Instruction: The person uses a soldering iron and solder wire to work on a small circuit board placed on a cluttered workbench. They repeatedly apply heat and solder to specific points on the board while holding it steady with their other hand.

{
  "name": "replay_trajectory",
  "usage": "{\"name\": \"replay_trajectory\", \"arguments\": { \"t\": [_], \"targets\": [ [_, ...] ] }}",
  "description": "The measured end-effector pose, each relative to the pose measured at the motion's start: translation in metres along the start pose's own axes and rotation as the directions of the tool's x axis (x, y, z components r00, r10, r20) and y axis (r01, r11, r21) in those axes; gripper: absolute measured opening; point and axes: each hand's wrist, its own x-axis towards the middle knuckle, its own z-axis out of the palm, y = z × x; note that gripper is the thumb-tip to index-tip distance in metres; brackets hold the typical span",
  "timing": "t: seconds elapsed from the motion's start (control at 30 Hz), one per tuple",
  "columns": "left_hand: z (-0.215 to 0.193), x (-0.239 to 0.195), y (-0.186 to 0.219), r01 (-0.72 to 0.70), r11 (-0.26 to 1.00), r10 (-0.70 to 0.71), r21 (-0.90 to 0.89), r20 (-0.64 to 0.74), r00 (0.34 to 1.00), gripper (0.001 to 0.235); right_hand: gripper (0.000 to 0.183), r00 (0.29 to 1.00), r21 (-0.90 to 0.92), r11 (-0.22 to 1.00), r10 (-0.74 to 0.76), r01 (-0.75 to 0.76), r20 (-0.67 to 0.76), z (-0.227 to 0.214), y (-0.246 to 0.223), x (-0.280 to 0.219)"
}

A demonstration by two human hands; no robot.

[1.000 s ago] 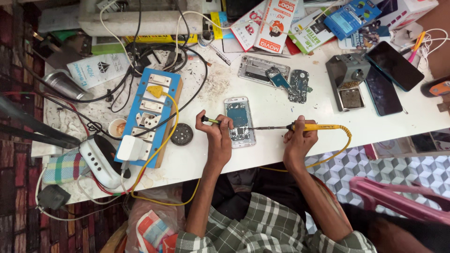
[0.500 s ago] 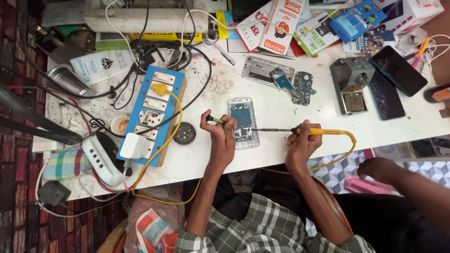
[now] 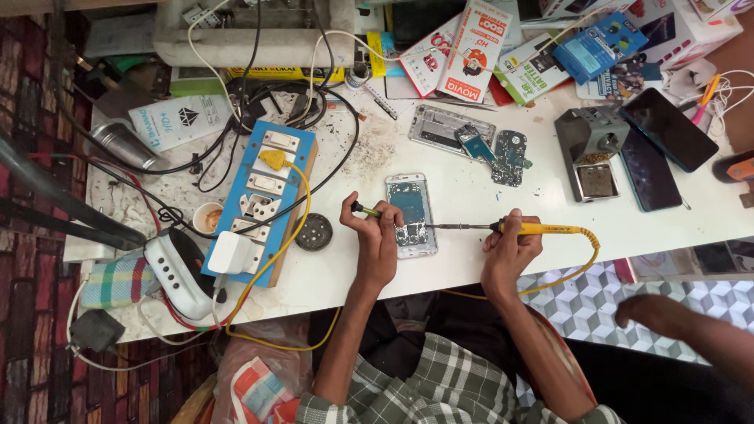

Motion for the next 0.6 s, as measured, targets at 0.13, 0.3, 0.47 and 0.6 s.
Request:
{"name": "replay_trajectory", "arguments": {
  "t": [0.13,0.3,0.47,0.6],
  "targets": [
    [0.0,0.0008,0.0004,0.095,0.986,-0.088,-0.135,0.052,0.995,0.046,0.026,0.999,-0.013,1.0,-0.022,0.023,0.023,0.0023,-0.0033,0.0002],
    [0.0013,-0.0002,-0.0033,-0.066,0.993,0.05,0.097,0.162,0.986,0.04,0.025,1.0,-0.004,1.0,-0.001,0.001,0.014,0.0018,-0.0034,-0.0001],
    [0.0057,0.0006,-0.0024,-0.042,0.993,0.032,0.106,0.099,0.995,0.042,0.025,1.0,-0.015,1.0,0.009,-0.009,0.026,-0.0001,-0.0058,-0.0006],
    [0.0037,0.0039,-0.0022,-0.048,0.995,0.04,0.088,0.087,0.995,0.042,0.027,0.999,-0.008,1.0,0.006,-0.006,0.042,-0.0004,-0.0034,0.0002]
  ]
}}
